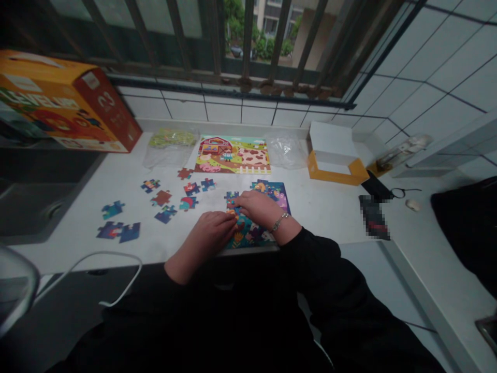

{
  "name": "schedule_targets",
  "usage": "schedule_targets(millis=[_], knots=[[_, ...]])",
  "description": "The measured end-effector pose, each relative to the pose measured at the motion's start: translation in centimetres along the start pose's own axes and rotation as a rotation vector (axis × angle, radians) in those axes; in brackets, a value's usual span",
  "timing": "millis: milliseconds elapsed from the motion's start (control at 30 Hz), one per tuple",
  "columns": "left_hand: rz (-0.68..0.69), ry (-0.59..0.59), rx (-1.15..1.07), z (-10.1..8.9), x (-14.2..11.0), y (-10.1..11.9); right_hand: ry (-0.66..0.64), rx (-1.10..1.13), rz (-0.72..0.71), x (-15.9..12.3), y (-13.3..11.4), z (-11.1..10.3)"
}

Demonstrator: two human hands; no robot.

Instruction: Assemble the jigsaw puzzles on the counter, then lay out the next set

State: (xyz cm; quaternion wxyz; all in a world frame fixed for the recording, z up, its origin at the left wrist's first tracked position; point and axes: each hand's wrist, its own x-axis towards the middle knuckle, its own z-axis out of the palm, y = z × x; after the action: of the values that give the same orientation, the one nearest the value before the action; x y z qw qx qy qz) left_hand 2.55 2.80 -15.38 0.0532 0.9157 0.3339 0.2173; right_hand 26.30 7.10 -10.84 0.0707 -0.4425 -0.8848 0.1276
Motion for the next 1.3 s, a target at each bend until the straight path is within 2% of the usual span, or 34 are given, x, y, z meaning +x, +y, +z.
schedule_targets(millis=[233,400,733,933,1300], knots=[[0.021,0.005,-0.003,0.6,-0.3,-0.5,-0.042,-0.027,0.039,-0.2,-0.2,0.3],[0.018,0.004,-0.027,0.5,-0.2,-0.5,-0.003,-0.055,0.033,-0.4,0.0,0.6],[0.041,0.042,-0.014,0.6,-0.3,-0.5,-0.044,-0.116,0.029,0.1,-0.2,-0.2],[0.033,0.002,-0.019,0.5,-0.4,-0.4,-0.05,-0.141,0.082,0.2,-0.4,-0.8],[0.015,-0.02,-0.017,0.0,-0.1,-0.2,-0.063,-0.13,0.103,-0.8,-1.3,-0.6]])
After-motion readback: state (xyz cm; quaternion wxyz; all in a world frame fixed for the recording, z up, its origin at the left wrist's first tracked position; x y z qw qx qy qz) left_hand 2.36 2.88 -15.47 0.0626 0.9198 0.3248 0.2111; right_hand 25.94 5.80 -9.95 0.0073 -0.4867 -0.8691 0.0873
